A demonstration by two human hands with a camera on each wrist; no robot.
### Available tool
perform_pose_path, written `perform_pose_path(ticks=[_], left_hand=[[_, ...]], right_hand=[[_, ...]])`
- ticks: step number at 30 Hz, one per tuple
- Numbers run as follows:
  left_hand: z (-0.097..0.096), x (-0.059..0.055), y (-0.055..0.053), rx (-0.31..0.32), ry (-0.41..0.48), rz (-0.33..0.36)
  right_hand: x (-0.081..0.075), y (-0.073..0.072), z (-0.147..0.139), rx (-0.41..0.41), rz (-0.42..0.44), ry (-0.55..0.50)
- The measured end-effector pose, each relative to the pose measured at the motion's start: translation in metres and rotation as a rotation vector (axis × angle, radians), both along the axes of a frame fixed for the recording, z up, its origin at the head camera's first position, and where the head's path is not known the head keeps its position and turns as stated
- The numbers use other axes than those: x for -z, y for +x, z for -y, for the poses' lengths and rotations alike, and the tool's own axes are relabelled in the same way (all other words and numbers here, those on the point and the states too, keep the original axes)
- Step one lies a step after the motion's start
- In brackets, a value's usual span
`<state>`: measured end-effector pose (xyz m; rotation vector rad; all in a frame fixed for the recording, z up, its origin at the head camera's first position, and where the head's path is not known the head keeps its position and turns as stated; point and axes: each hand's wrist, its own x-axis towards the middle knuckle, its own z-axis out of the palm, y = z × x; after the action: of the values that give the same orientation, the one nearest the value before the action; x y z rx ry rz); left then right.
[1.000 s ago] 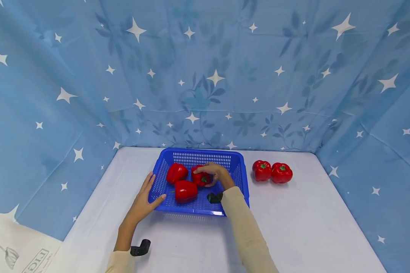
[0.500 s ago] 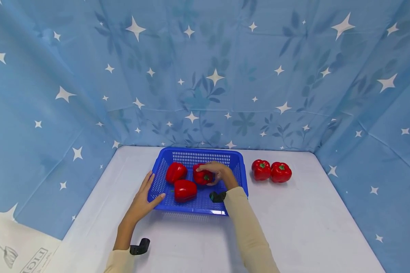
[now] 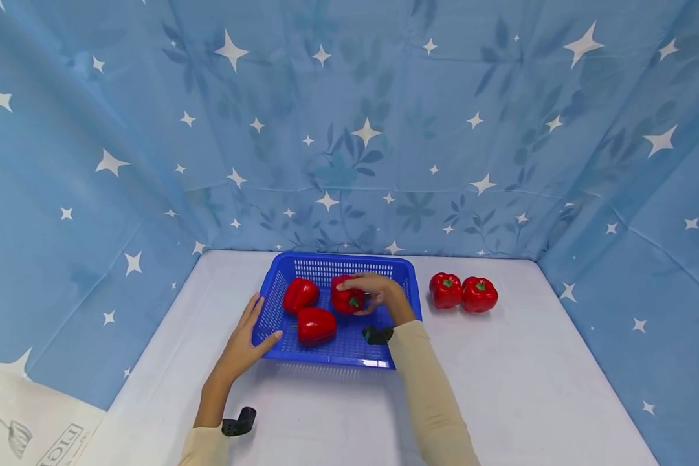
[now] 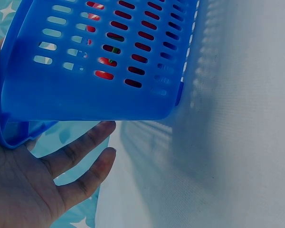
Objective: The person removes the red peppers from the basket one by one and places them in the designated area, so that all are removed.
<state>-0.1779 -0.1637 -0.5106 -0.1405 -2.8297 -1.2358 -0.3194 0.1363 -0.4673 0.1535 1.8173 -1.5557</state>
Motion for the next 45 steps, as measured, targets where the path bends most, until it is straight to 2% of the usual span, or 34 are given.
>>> perform_pose_path(ticks=[5, 11, 19, 27, 35, 40, 45], left_hand=[[0.0, -0.002, 0.001, -0.002, 0.003, 0.006], [0.001, -0.001, 0.001, 0.002, 0.004, 0.006], [0.0, 0.002, 0.003, -0.008, 0.013, 0.001], [0.001, 0.0, 0.0, 0.001, 0.005, -0.02], [0.001, 0.001, -0.001, 0.001, 0.008, -0.019], [0.0, 0.002, -0.001, 0.001, 0.006, -0.014], [0.001, 0.002, -0.001, 0.0, 0.002, -0.014]], right_hand=[[-0.007, 0.003, -0.006, -0.033, -0.014, 0.005], [-0.015, 0.007, -0.012, -0.034, -0.041, -0.023], [-0.024, 0.012, -0.022, -0.022, -0.069, -0.108], [-0.037, 0.022, -0.038, -0.017, -0.13, -0.265], [-0.037, 0.032, -0.056, 0.057, -0.164, -0.363], [-0.035, 0.036, -0.065, 0.081, -0.234, -0.4], [-0.032, 0.04, -0.073, 0.102, -0.313, -0.377]])
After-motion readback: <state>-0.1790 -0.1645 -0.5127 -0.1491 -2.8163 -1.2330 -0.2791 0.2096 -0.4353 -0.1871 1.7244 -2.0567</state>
